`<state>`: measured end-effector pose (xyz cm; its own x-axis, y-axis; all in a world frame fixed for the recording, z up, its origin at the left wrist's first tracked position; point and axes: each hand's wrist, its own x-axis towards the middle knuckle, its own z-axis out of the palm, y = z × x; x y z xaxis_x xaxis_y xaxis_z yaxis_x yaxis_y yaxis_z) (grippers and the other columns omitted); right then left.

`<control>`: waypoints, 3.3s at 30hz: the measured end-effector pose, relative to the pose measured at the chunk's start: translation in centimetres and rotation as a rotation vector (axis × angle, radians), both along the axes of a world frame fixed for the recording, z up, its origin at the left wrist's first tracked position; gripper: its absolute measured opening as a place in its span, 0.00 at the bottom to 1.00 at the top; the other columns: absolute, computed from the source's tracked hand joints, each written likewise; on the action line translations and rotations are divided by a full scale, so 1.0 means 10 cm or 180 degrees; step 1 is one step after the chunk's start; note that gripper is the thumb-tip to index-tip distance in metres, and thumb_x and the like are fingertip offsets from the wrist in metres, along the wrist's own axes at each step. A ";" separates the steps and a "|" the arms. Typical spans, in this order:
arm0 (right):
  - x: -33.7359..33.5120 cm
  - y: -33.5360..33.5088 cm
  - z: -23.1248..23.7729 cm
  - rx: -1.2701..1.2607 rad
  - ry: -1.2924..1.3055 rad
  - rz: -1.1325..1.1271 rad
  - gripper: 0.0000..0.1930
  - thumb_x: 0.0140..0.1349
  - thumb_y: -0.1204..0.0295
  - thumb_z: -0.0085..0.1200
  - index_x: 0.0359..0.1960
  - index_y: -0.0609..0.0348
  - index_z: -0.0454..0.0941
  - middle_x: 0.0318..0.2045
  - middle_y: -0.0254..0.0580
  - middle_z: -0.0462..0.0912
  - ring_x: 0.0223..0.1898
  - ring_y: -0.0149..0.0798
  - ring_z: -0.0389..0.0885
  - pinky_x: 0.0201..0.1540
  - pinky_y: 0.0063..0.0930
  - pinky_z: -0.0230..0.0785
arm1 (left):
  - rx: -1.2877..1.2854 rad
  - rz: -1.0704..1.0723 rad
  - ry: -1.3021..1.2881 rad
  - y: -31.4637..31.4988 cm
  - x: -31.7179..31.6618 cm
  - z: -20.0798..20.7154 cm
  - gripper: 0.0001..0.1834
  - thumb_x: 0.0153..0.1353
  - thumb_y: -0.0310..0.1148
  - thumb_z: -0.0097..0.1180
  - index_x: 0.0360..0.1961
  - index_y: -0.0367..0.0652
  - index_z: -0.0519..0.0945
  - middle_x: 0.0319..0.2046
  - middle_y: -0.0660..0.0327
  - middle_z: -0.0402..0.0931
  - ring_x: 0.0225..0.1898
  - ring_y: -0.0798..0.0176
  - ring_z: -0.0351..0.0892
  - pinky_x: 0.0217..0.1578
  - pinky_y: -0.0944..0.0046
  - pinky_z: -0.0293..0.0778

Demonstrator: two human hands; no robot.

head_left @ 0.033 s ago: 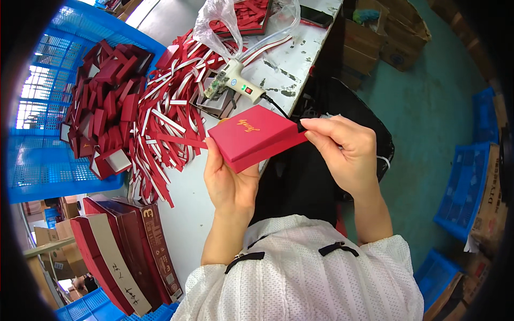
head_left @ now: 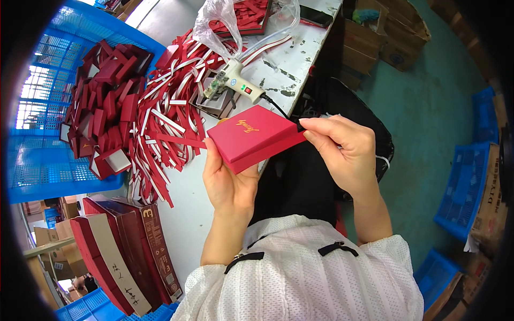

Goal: The person assembles small red boxes by inserting a red paper strip into a slot on the side of each box. They pick up a box from a stack, insert the strip, and place the finished box into a blue crate. The process is repeated continuously throughout the video.

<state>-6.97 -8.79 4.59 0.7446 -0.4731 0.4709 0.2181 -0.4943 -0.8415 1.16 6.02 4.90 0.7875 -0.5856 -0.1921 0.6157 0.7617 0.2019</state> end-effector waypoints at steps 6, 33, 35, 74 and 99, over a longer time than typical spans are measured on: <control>-0.01 0.01 0.01 0.0064 0.0165 0.0072 0.07 0.44 0.81 0.54 0.28 0.63 0.76 0.17 0.41 0.74 0.18 0.30 0.73 0.19 0.18 0.62 | -0.0256 -0.0191 0.0167 -0.02 -0.06 0.06 0.18 0.61 0.38 0.32 0.37 0.32 0.66 0.37 0.48 0.70 0.38 0.53 0.73 0.38 0.56 0.74; -0.07 0.16 0.04 0.0102 -0.0272 0.0429 0.12 0.43 0.86 0.52 0.31 0.64 0.66 0.22 0.41 0.73 0.24 0.32 0.76 0.27 0.19 0.69 | -0.0117 -0.1257 -0.0211 -0.06 0.04 -0.57 0.24 0.59 0.40 0.25 0.50 0.34 0.60 0.44 0.48 0.66 0.43 0.53 0.70 0.43 0.57 0.69; -0.08 0.18 0.05 0.0059 -0.0227 0.0378 0.14 0.43 0.84 0.55 0.32 0.63 0.66 0.20 0.38 0.75 0.24 0.29 0.76 0.29 0.18 0.67 | 0.0006 -0.1271 -0.0488 -0.02 0.05 -0.60 0.23 0.60 0.39 0.25 0.50 0.34 0.60 0.44 0.49 0.66 0.43 0.54 0.70 0.43 0.57 0.69; 1.42 1.61 -0.94 -0.2272 0.1083 0.1391 0.13 0.48 0.76 0.46 0.37 0.63 0.64 0.35 0.51 0.69 0.32 0.51 0.72 0.31 0.40 0.66 | 0.3249 0.1683 -0.3533 2.67 -0.68 0.65 0.09 0.57 0.35 0.43 0.26 0.41 0.68 0.28 0.57 0.70 0.37 0.54 0.69 0.42 0.49 0.62; 0.95 1.74 -0.39 -0.0133 -0.0525 0.1832 0.06 0.46 0.83 0.48 0.27 0.65 0.71 0.22 0.46 0.72 0.23 0.40 0.72 0.25 0.28 0.64 | 0.8860 0.2812 -0.1644 5.09 -0.65 1.56 0.11 0.57 0.35 0.42 0.32 0.38 0.71 0.27 0.63 0.71 0.30 0.70 0.68 0.32 0.70 0.64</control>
<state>2.58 8.61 0.68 0.7911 0.0058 0.6116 0.5867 -0.2899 -0.7561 -5.36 56.96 20.48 0.7212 0.3783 0.5803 0.2892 -0.9257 0.2440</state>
